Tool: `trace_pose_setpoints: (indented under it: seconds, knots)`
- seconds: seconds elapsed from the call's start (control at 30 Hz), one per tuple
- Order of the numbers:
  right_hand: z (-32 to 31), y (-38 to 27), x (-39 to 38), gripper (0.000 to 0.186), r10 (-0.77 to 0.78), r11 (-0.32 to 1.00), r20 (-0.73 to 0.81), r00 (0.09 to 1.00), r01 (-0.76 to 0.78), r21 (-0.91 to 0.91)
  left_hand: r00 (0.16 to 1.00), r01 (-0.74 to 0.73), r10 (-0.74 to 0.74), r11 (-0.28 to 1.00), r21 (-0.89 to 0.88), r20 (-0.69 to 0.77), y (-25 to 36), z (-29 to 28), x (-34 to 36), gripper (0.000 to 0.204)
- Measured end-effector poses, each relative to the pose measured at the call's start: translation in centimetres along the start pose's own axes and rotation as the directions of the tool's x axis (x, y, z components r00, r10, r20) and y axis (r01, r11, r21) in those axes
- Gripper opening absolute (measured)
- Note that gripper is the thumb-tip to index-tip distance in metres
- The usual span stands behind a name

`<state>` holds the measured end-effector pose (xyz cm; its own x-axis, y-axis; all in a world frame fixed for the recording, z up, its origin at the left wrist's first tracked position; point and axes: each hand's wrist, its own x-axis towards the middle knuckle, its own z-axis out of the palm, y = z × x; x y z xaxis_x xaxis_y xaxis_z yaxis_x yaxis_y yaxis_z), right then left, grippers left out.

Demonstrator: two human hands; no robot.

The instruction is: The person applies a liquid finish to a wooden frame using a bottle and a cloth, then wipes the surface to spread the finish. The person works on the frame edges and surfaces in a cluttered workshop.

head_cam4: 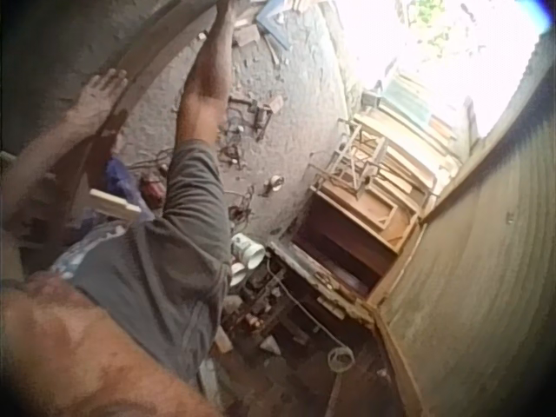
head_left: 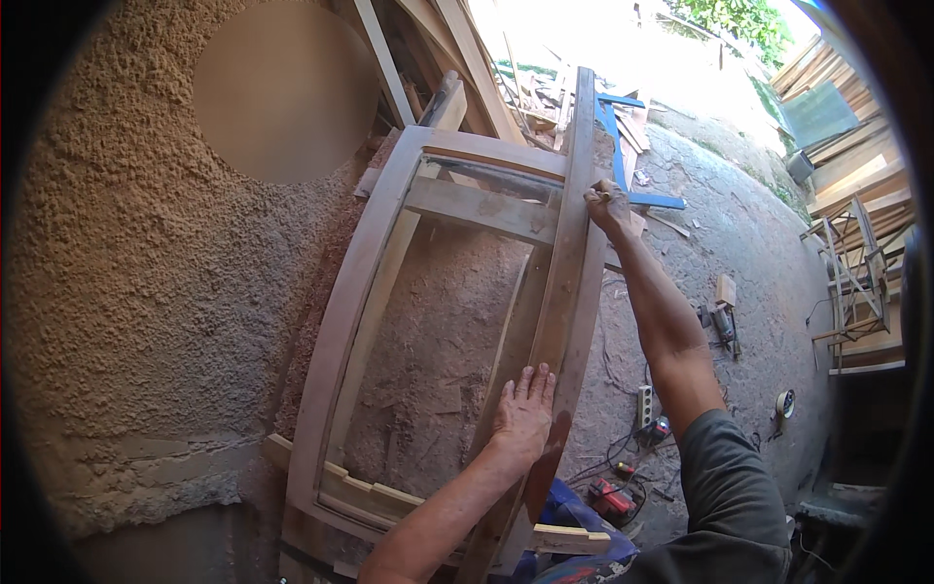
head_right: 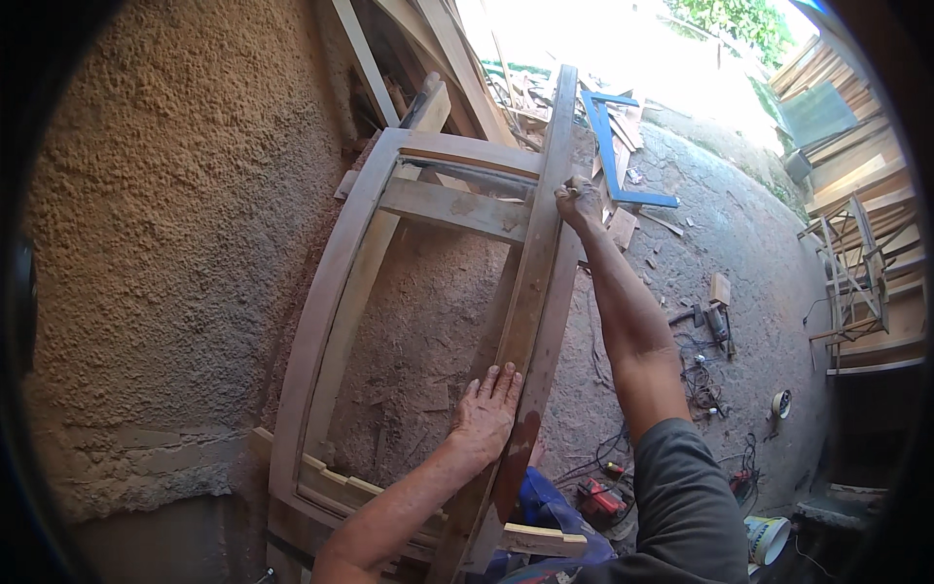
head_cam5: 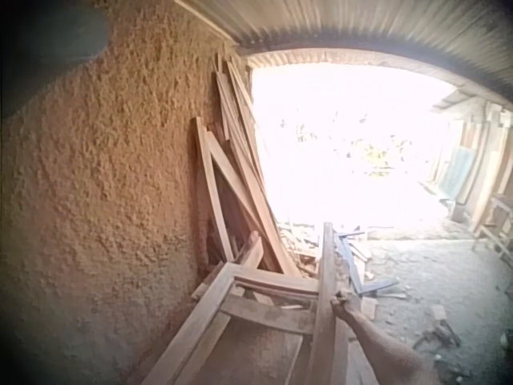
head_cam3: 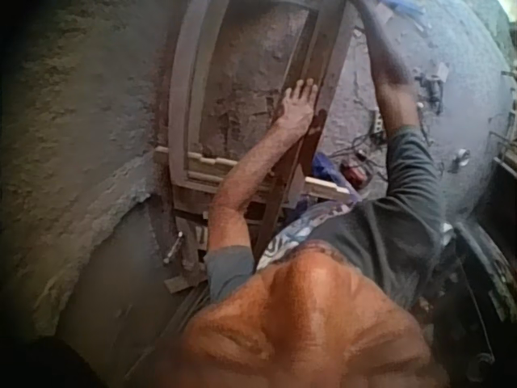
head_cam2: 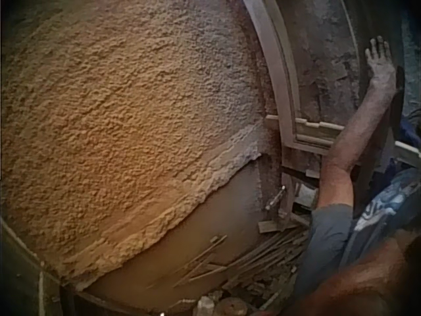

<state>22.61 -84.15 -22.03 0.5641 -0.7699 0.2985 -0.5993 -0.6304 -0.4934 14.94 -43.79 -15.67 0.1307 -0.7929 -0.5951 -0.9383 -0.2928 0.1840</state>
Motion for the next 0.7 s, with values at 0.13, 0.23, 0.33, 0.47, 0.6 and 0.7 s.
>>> trace_pose_setpoints:
  seconds: [0.13, 0.23, 0.33, 0.47, 0.6, 0.7]
  knots:
    - [-1.6, -1.5, -1.3, 0.031, 0.076, 0.997, 0.095, 0.993, -0.073, -0.035, 1.000, 0.005, -0.004, 1.000, -0.030, 0.016, 0.1, -0.8, -0.3, 0.077]
    - [-4.6, -4.6, -3.7, 0.033, 0.151, 0.987, 0.212, 0.966, -0.138, -0.076, 1.000, 0.004, -0.004, 1.000, -0.010, 0.012, -0.1, -0.4, 0.0, 0.078]
    - [-5.7, -4.2, -7.7, 0.035, 0.165, 0.982, 0.206, 0.965, -0.180, 0.055, 1.000, -0.008, 0.007, 1.000, 0.018, 0.011, 0.3, -0.8, 0.1, 0.079]
    - [-5.7, -5.3, -13.7, 0.029, 0.029, 0.989, 0.222, 0.975, -0.060, 0.133, 1.000, 0.008, -0.008, 1.000, 0.006, 0.026, -0.2, -0.6, 0.0, 0.082]
    - [-5.1, -4.4, -12.5, 0.031, 0.040, 0.989, 0.165, 0.986, -0.063, 0.135, 1.000, -0.001, 0.001, 1.000, 0.015, 0.028, 0.0, -0.6, -0.1, 0.085]
    - [-4.0, -1.8, -7.9, 0.032, 0.067, 0.991, 0.090, 0.994, -0.076, 0.106, 0.999, -0.030, 0.030, 1.000, 0.006, 0.025, 0.3, -1.0, -0.1, 0.086]
